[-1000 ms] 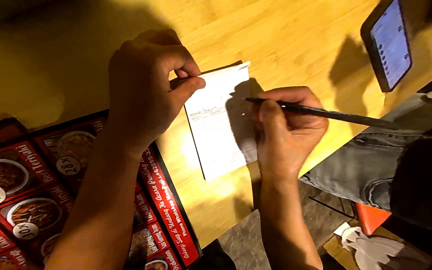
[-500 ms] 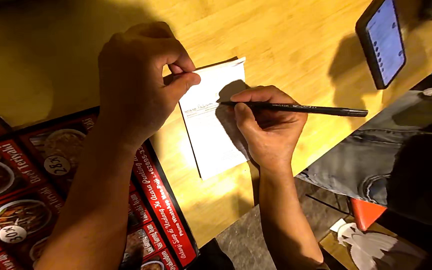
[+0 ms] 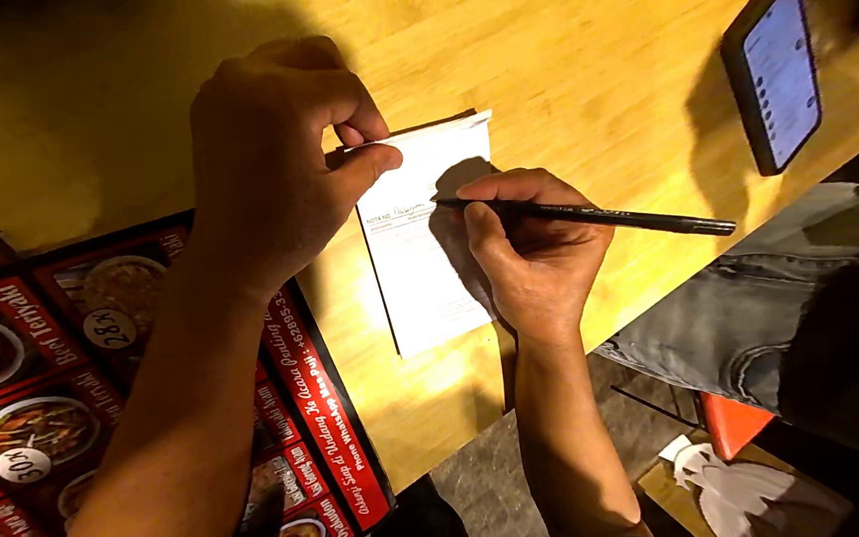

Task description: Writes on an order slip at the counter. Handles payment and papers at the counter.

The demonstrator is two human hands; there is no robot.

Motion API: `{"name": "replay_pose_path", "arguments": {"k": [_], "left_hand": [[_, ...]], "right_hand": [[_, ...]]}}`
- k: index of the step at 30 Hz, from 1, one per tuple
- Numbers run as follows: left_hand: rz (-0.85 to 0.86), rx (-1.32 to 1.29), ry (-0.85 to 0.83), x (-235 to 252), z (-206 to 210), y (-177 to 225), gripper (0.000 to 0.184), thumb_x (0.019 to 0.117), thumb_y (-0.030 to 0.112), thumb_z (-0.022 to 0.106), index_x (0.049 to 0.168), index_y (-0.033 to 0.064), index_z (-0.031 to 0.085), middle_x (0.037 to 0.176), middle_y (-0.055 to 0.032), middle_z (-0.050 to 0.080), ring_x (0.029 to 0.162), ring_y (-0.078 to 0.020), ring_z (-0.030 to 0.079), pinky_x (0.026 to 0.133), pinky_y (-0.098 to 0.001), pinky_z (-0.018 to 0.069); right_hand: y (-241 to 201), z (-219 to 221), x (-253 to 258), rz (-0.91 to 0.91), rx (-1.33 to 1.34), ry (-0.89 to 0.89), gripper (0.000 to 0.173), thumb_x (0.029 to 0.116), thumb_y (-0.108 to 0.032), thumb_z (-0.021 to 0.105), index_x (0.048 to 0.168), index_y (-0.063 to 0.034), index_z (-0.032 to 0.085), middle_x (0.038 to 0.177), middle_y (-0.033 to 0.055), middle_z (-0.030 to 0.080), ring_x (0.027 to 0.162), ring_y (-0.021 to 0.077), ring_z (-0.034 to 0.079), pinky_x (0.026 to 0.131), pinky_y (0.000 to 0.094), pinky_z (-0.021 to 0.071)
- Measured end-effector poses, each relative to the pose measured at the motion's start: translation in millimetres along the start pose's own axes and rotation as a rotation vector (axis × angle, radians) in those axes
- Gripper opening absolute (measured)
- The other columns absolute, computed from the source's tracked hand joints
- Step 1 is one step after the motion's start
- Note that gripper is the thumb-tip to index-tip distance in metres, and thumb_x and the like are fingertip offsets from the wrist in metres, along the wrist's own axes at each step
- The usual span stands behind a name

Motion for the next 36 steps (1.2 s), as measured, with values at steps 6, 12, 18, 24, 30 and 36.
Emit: {"name": "replay_pose_path", "arguments": {"k": [6, 12, 18, 24, 30, 36], "left_hand": [[-0.001, 0.007, -0.002, 0.6, 0.3, 0.0, 0.021, 0.0942, 0.034, 0.070, 0.091, 0.0143, 0.074, 0.093, -0.0023, 0.067, 0.086, -0.0093, 0.058, 0.077, -0.0289, 0.0413], [0.005, 0.019, -0.003, 0.4, 0.6, 0.4, 0.022, 0.0951, 0.034, 0.069, 0.092, 0.0136, 0.074, 0.093, -0.0022, 0.067, 0.084, -0.0082, 0.057, 0.075, -0.0277, 0.0404], [-0.020, 0.008, -0.008, 0.3, -0.1, 0.5, 0.021, 0.0945, 0.036, 0.070, 0.092, 0.0152, 0.074, 0.093, -0.0002, 0.067, 0.084, -0.0056, 0.056, 0.075, -0.0258, 0.0404], [-0.009, 0.007, -0.009, -0.2, 0.1, -0.5, 0.021, 0.0951, 0.035, 0.069, 0.092, 0.0146, 0.074, 0.095, -0.0011, 0.067, 0.084, -0.0061, 0.055, 0.075, -0.0264, 0.0402], [-0.003, -0.003, -0.010, -0.1, 0.1, -0.7, 0.022, 0.0948, 0.035, 0.069, 0.091, 0.0136, 0.074, 0.095, -0.0027, 0.068, 0.087, -0.0092, 0.058, 0.078, -0.0299, 0.0411], [-0.017, 0.005, -0.009, -0.1, -0.7, 0.0, 0.021, 0.0941, 0.035, 0.070, 0.092, 0.0146, 0.075, 0.094, -0.0017, 0.067, 0.086, -0.0080, 0.057, 0.077, -0.0286, 0.0411]], "right_hand": [[0.6, 2.0, 0.5, -0.001, 0.005, -0.007, 0.016, 0.0889, 0.009, 0.065, 0.104, 0.0062, 0.068, 0.089, 0.0039, 0.068, 0.066, 0.0023, 0.060, 0.057, 0.0160, 0.0530], [0.2, 1.2, -0.4, 0.003, -0.011, 0.009, 0.016, 0.0892, 0.009, 0.066, 0.105, 0.0056, 0.068, 0.089, 0.0036, 0.069, 0.066, 0.0018, 0.060, 0.056, 0.0157, 0.0531], [0.6, 0.3, -1.2, -0.009, -0.023, 0.036, 0.015, 0.0886, 0.009, 0.066, 0.103, 0.0053, 0.068, 0.090, 0.0031, 0.068, 0.066, 0.0014, 0.060, 0.058, 0.0159, 0.0539], [1.1, 0.3, -1.8, -0.003, -0.017, 0.031, 0.015, 0.0883, 0.009, 0.066, 0.103, 0.0053, 0.068, 0.089, 0.0033, 0.068, 0.066, 0.0021, 0.061, 0.057, 0.0161, 0.0541], [0.3, 0.2, -1.1, 0.002, -0.026, 0.042, 0.015, 0.0885, 0.009, 0.066, 0.103, 0.0050, 0.067, 0.090, 0.0030, 0.068, 0.066, 0.0016, 0.060, 0.057, 0.0156, 0.0534], [0.0, -0.5, -0.7, 0.014, -0.030, 0.049, 0.016, 0.0889, 0.008, 0.066, 0.104, 0.0036, 0.068, 0.088, 0.0015, 0.069, 0.067, 0.0014, 0.061, 0.058, 0.0158, 0.0546]]}}
Point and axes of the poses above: each hand's wrist, its own x-axis towards the middle knuckle, its own z-axis out of the palm, y = z × x, the point moved 4 cm from there along x, towards the middle knuckle
